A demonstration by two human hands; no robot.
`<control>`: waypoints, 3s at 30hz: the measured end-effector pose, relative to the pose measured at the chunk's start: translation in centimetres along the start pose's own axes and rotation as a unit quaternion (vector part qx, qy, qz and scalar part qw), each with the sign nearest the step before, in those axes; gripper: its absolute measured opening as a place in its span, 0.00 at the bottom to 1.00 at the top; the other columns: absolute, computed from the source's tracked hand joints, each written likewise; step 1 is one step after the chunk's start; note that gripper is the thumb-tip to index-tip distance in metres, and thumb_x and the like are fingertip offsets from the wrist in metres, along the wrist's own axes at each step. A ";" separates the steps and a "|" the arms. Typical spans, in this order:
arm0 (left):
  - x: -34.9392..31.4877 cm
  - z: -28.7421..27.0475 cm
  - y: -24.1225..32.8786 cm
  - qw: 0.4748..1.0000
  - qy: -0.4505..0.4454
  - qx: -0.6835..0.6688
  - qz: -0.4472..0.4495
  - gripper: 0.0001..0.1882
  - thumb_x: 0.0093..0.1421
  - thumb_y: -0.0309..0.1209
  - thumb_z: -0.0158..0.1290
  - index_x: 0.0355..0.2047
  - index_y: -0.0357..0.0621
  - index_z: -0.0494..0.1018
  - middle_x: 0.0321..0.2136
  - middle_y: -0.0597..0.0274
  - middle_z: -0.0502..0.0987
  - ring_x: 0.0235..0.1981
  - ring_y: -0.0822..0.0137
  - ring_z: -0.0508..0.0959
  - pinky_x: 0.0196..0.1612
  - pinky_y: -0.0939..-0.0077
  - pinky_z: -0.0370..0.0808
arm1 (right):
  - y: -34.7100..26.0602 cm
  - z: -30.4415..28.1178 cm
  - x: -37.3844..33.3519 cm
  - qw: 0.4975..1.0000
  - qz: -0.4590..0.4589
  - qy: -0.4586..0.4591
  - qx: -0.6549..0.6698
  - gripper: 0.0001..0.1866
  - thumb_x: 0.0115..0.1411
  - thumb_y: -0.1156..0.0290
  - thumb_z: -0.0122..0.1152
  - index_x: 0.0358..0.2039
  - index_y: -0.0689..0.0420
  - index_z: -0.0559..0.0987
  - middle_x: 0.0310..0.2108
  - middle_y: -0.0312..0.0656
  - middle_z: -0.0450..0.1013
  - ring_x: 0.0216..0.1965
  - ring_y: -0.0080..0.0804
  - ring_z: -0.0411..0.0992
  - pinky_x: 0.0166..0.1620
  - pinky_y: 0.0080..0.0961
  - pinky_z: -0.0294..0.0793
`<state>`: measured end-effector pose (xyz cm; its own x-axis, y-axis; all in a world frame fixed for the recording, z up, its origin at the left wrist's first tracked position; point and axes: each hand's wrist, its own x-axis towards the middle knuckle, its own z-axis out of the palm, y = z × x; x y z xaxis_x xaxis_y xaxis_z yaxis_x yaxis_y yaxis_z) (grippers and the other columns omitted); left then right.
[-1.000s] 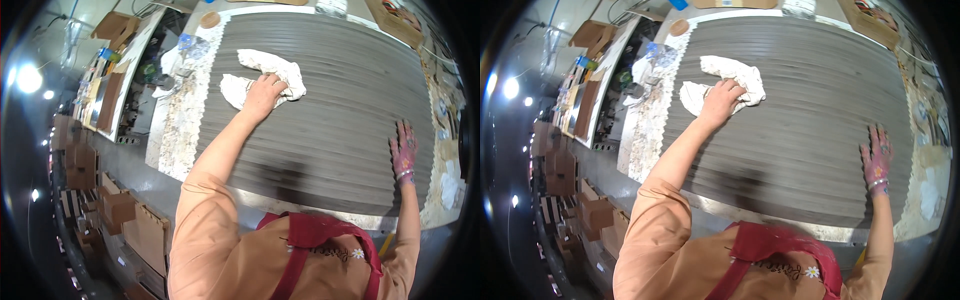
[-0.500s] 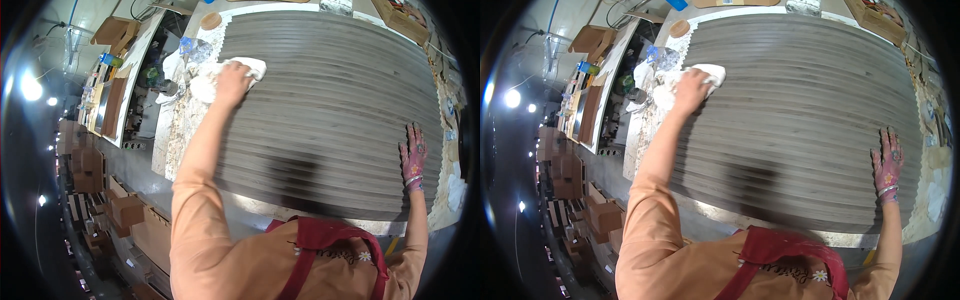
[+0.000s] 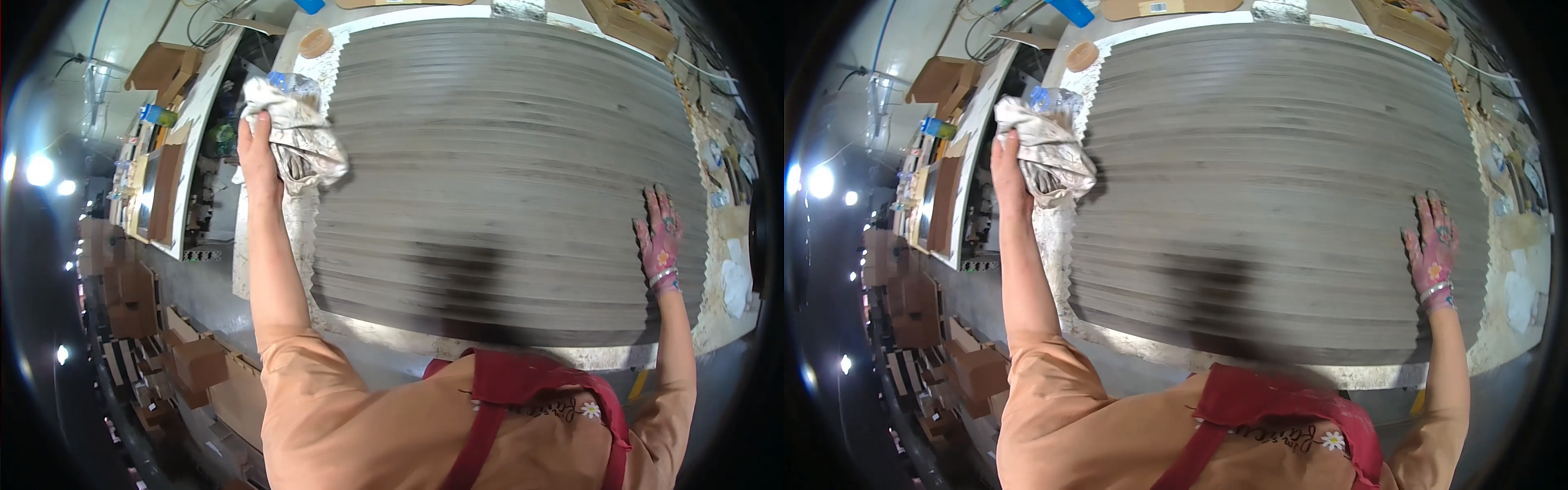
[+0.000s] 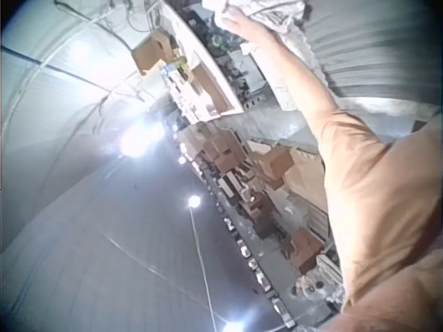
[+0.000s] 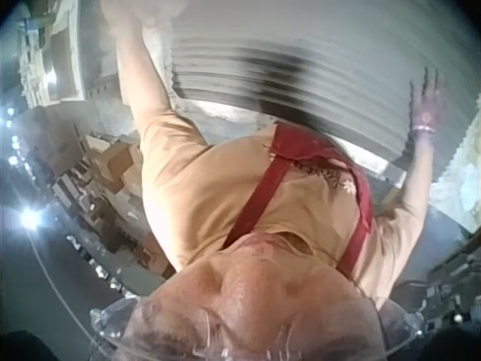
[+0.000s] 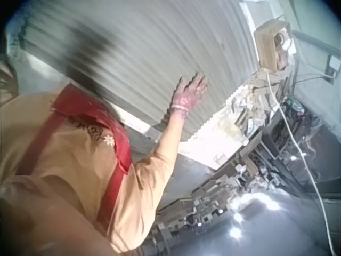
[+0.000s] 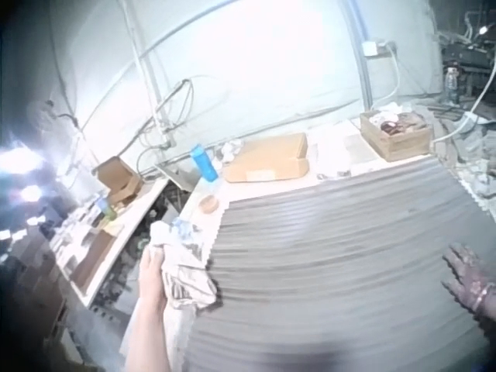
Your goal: The person wipes a large slatted furniture panel using a cloth, applying liquid from a bottle onto the cloth and panel throughout the process.
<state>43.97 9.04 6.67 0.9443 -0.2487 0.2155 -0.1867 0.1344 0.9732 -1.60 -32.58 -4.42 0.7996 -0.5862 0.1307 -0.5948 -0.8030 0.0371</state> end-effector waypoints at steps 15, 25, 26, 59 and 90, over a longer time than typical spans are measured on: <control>-4.3 1.3 -6.1 0.838 -0.196 0.463 0.211 0.22 0.65 0.33 0.43 0.58 0.38 0.62 0.60 0.47 0.62 0.61 0.49 0.61 0.64 0.61 0.54 | -27.2 -10.2 9.7 0.882 -0.112 0.041 0.456 0.28 0.59 0.59 0.58 0.58 0.52 0.65 0.52 0.50 0.69 0.45 0.44 0.73 0.48 0.35 0.72; -2.6 -2.3 -12.4 0.774 -0.233 0.567 0.157 0.23 0.68 0.40 0.37 0.61 0.50 0.60 0.63 0.53 0.57 0.63 0.42 0.53 0.63 0.56 0.55 | -39.3 -1.9 13.4 0.899 -0.364 -0.041 0.239 0.06 0.53 0.67 0.54 0.30 0.50 0.77 0.37 0.44 0.71 0.41 0.44 0.72 0.43 0.39 0.70; -2.4 -2.5 -12.6 0.767 -0.225 0.577 0.166 0.23 0.67 0.40 0.38 0.61 0.51 0.61 0.63 0.55 0.57 0.64 0.43 0.54 0.62 0.55 0.58 | -38.1 -2.0 13.4 0.910 -0.359 -0.069 0.193 0.06 0.52 0.67 0.54 0.31 0.50 0.77 0.37 0.43 0.71 0.40 0.44 0.72 0.42 0.40 0.70; -3.7 -7.3 -9.5 0.907 -0.245 0.262 -0.222 0.45 0.56 0.37 0.58 0.65 0.33 0.46 0.64 0.45 0.54 0.65 0.56 0.53 0.65 0.67 0.51 | -35.5 -2.0 12.8 0.912 -0.352 -0.031 0.209 0.11 0.50 0.73 0.54 0.36 0.57 0.73 0.40 0.50 0.70 0.39 0.51 0.71 0.41 0.46 0.70; -1.3 -3.2 -9.8 0.815 -0.309 0.487 0.053 0.41 0.53 0.29 0.58 0.65 0.40 0.51 0.67 0.41 0.44 0.67 0.47 0.50 0.66 0.63 0.52 | -2.1 -0.9 10.1 0.991 0.000 0.030 0.133 0.13 0.57 0.65 0.56 0.41 0.55 0.76 0.38 0.50 0.73 0.41 0.52 0.72 0.44 0.40 0.71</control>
<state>45.44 11.11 -3.45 0.6474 -0.7621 0.0092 -0.6696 -0.5629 0.4845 7.69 -36.72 -2.25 0.7889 -0.5845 0.1899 -0.5447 -0.8081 -0.2244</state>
